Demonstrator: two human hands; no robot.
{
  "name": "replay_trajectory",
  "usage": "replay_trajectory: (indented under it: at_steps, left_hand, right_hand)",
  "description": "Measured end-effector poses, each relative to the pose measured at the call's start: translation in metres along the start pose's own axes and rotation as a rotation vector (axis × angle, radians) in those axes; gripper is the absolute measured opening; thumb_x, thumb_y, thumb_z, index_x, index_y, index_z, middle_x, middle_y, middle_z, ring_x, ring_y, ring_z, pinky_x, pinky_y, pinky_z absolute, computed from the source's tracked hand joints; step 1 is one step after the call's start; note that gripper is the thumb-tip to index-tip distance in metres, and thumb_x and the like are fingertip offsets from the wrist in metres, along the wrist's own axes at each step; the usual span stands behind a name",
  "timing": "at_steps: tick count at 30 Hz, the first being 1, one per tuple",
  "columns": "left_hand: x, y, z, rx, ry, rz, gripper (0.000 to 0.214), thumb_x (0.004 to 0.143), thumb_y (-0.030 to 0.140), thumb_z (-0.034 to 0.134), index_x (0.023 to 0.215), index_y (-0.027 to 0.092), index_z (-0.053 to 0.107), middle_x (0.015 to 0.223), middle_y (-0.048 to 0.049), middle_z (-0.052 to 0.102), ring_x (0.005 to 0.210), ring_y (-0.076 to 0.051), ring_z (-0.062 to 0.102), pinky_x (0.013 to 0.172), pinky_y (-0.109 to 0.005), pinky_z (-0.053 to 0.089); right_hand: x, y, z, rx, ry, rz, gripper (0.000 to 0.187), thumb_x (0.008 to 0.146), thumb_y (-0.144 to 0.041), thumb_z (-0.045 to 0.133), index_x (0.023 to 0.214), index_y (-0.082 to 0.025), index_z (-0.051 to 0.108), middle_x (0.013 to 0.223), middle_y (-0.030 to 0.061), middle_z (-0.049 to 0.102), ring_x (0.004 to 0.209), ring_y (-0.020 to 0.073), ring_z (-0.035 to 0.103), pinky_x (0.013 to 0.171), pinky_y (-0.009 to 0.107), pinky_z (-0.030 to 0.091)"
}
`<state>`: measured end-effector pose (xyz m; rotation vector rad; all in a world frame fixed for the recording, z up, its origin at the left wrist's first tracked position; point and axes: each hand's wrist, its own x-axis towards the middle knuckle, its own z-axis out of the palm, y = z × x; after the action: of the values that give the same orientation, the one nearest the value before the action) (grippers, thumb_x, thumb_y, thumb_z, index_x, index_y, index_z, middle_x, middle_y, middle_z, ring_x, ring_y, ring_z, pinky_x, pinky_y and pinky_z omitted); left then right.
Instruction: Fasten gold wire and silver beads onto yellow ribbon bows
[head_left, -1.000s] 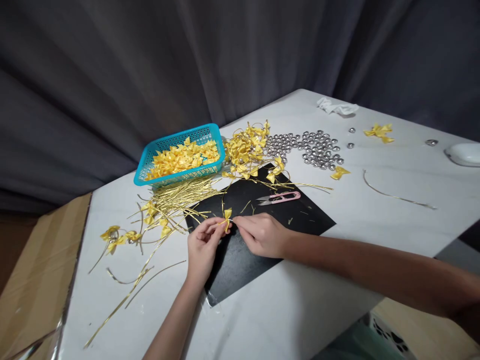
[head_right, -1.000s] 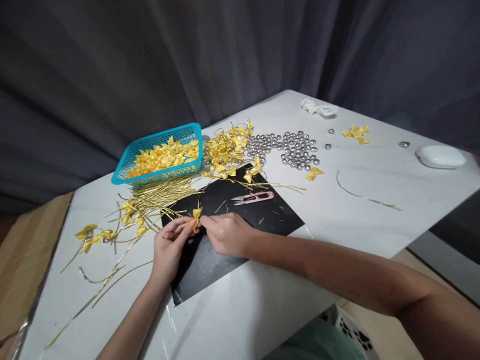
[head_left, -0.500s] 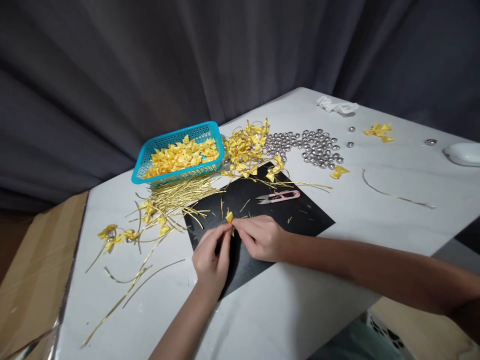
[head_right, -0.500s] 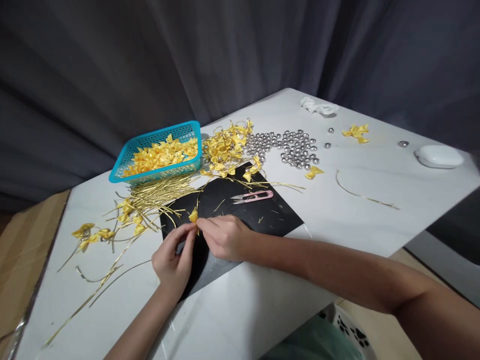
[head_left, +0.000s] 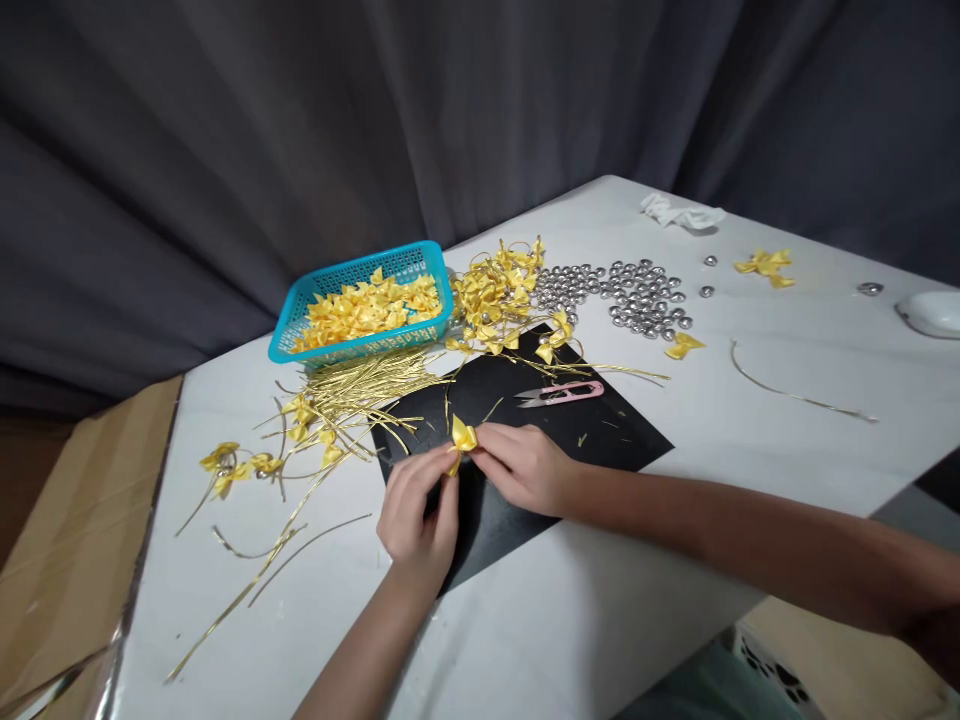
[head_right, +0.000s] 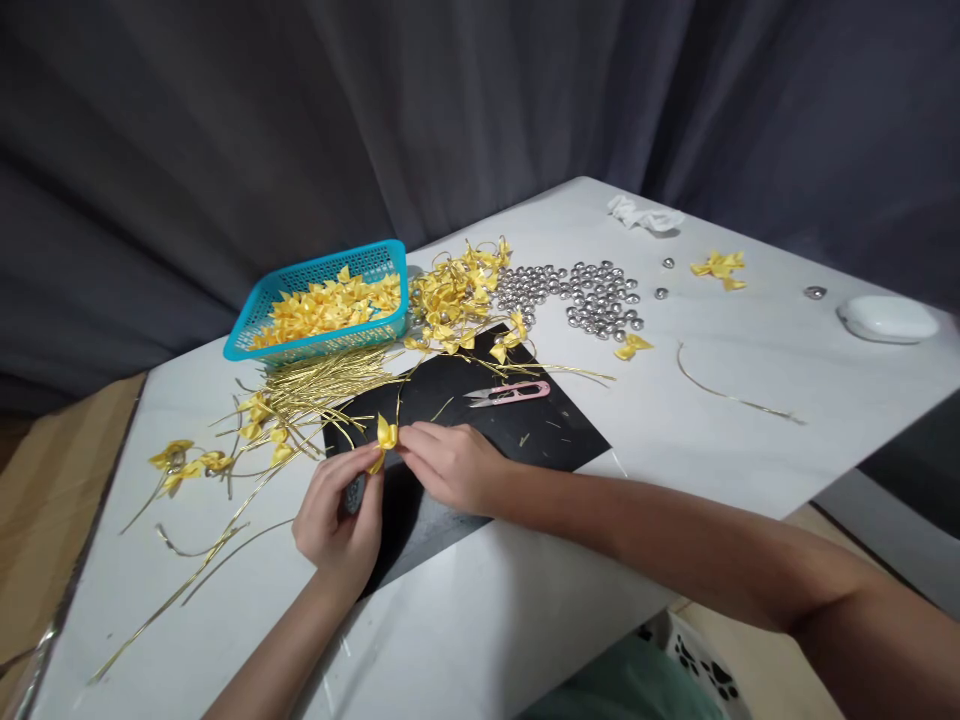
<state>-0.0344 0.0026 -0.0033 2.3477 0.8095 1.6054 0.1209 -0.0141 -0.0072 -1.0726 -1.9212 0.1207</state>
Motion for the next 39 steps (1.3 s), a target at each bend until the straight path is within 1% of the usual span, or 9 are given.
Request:
replay_trajectory:
  at_steps: [5,8,12,16,18,21,25,30,39]
  left_hand:
    - [0.0006,0.0006,-0.002,0.025,-0.027,0.046,0.029,0.078,0.0,0.058,0.101,0.017,0.061,0.09,-0.0082,0.066,0.08,-0.017,0.063,0.069,-0.029,0.051]
    - [0.0019,0.0021,-0.0032,0.045,-0.042,0.095,0.029,0.078,0.0,0.058,0.102,0.017,0.061,0.088,-0.0086,0.066,0.079,-0.018,0.062,0.068,-0.029,0.05]
    - [0.0038,0.0031,-0.0037,0.067,-0.04,0.162,0.028,0.078,0.0,0.057,0.101,0.015,0.061,0.085,-0.0087,0.066,0.076,-0.017,0.062,0.066,-0.028,0.05]
    - [0.0039,0.0027,-0.0044,0.083,-0.04,0.182,0.027,0.077,-0.002,0.058,0.099,0.013,0.061,0.085,-0.0099,0.066,0.076,-0.016,0.062,0.067,-0.027,0.05]
    - [0.0041,0.0029,-0.0049,0.095,-0.034,0.183,0.026,0.077,-0.002,0.058,0.098,0.013,0.061,0.085,-0.0094,0.066,0.076,-0.016,0.062,0.066,-0.027,0.05]
    - [0.0046,0.0036,-0.0052,0.109,-0.029,0.18,0.026,0.077,-0.001,0.058,0.098,0.014,0.06,0.085,-0.0086,0.066,0.075,-0.016,0.062,0.066,-0.027,0.051]
    - [0.0049,0.0041,-0.0045,0.123,-0.029,0.202,0.026,0.077,-0.001,0.058,0.098,0.014,0.061,0.083,-0.0086,0.065,0.074,-0.016,0.061,0.064,-0.026,0.05]
    - [0.0052,0.0048,-0.0043,0.144,-0.04,0.219,0.025,0.077,0.0,0.059,0.098,0.014,0.061,0.083,-0.0089,0.064,0.072,-0.015,0.06,0.062,-0.026,0.05]
    - [0.0078,0.0069,-0.0032,0.146,-0.023,0.223,0.026,0.078,0.003,0.06,0.1,0.016,0.062,0.079,-0.0063,0.063,0.068,-0.014,0.06,0.06,-0.025,0.049]
  right_hand:
    - [-0.0004,0.0033,-0.0005,0.11,-0.036,-0.013,0.017,0.091,-0.013,0.036,0.089,-0.015,0.053,0.079,0.0071,0.062,0.075,0.0133,0.061,0.066,0.021,0.05]
    - [-0.0016,0.0037,-0.0013,0.146,-0.042,-0.029,0.018,0.091,-0.012,0.035,0.087,-0.015,0.053,0.079,0.0073,0.062,0.077,0.0134,0.061,0.069,0.022,0.051]
    - [-0.0021,0.0009,-0.0018,0.123,0.004,-0.052,0.019,0.091,-0.013,0.035,0.087,-0.016,0.053,0.077,0.0062,0.064,0.074,0.0124,0.062,0.065,0.02,0.051]
    - [-0.0006,-0.0006,-0.0014,0.099,0.035,-0.013,0.012,0.088,-0.014,0.042,0.091,-0.016,0.054,0.079,0.0056,0.067,0.068,0.0119,0.063,0.06,0.02,0.05]
    - [-0.0001,0.001,-0.0012,0.113,0.021,-0.003,0.012,0.087,-0.013,0.043,0.091,-0.015,0.054,0.082,0.0065,0.068,0.071,0.0125,0.063,0.062,0.02,0.05]
    - [-0.0007,0.0052,-0.0008,0.119,-0.021,-0.019,0.016,0.089,-0.013,0.04,0.084,-0.015,0.055,0.076,0.0071,0.066,0.071,0.0136,0.063,0.062,0.021,0.051]
    - [-0.0013,0.0086,-0.0008,0.11,-0.061,-0.055,0.021,0.091,-0.015,0.037,0.08,-0.015,0.056,0.075,0.0068,0.064,0.069,0.0124,0.062,0.06,0.019,0.05]
    - [0.0001,0.0089,-0.0013,0.122,-0.111,-0.047,0.025,0.092,-0.016,0.034,0.079,-0.016,0.055,0.073,0.0056,0.062,0.069,0.0115,0.061,0.061,0.019,0.051]
    - [-0.0005,0.0086,0.0002,0.138,-0.132,-0.053,0.025,0.091,-0.017,0.035,0.078,-0.015,0.056,0.072,0.0075,0.061,0.068,0.0139,0.061,0.061,0.022,0.051]
